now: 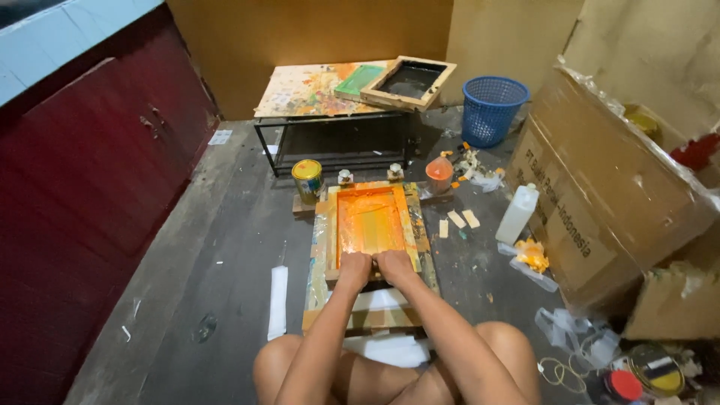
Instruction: A person is manually screen printing labels by applying orange ink to a screen frame and pressing it onto the label surface.
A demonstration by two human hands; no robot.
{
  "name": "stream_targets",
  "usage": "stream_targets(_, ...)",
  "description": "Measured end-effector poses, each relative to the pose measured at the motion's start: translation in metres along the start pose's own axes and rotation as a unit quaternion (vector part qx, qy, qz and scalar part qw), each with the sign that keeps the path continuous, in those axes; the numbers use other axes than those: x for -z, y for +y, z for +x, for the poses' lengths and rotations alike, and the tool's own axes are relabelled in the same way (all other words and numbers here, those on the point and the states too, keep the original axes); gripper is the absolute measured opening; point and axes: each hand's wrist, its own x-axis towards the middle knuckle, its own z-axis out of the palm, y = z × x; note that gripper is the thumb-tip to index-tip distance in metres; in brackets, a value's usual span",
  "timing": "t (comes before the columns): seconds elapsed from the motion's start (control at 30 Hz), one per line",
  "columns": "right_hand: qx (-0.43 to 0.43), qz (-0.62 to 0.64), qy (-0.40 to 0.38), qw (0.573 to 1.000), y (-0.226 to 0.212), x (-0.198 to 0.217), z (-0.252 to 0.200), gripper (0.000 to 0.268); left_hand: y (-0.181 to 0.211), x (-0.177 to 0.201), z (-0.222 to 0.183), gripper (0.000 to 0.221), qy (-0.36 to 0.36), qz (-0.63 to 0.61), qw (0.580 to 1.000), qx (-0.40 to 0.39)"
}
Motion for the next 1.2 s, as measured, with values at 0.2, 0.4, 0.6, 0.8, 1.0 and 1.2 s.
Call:
stream_targets(0.2,0.035,-0.051,-0.037,0.997,0.000,0.012,0.002,0.027,0.000,0.007,-0.006,0.024,0.004,-0.007,1.000,-0.001)
stream_targets(0.4,0.083,-0.048,0.013,0.995,0.013,0.010,-0.006,0.032,-0.034,-0.025,-0.005,0.012,0.059,-0.130,0.987,-0.074)
stream_targets(0.6,0.051,0.012,-0.070,0.996,0.010,0.030,0.006,0.020,-0.045,0.007,-0.005,0.019,0.020,-0.084,0.992,-0.097)
stream_targets(0.8,0.019,-0.012,-0.022,1.000,0.024,0.041,0.042,0.018,-0.048,0.042,0.033,0.002,0.065,-0.065,0.995,-0.045)
stream_targets(1.0,0.016,0.047,0.063,0.997,0.023,0.046,0.075,0.046,-0.045,0.062,0.061,0.038,0.118,-0.057,0.991,-0.022)
stream_targets(1.2,0.005,0.030,0.089,0.996,0.046,0.019,0.119,0.028,-0.050,0.021,0.106,0.025,0.220,-0.028,0.975,0.004)
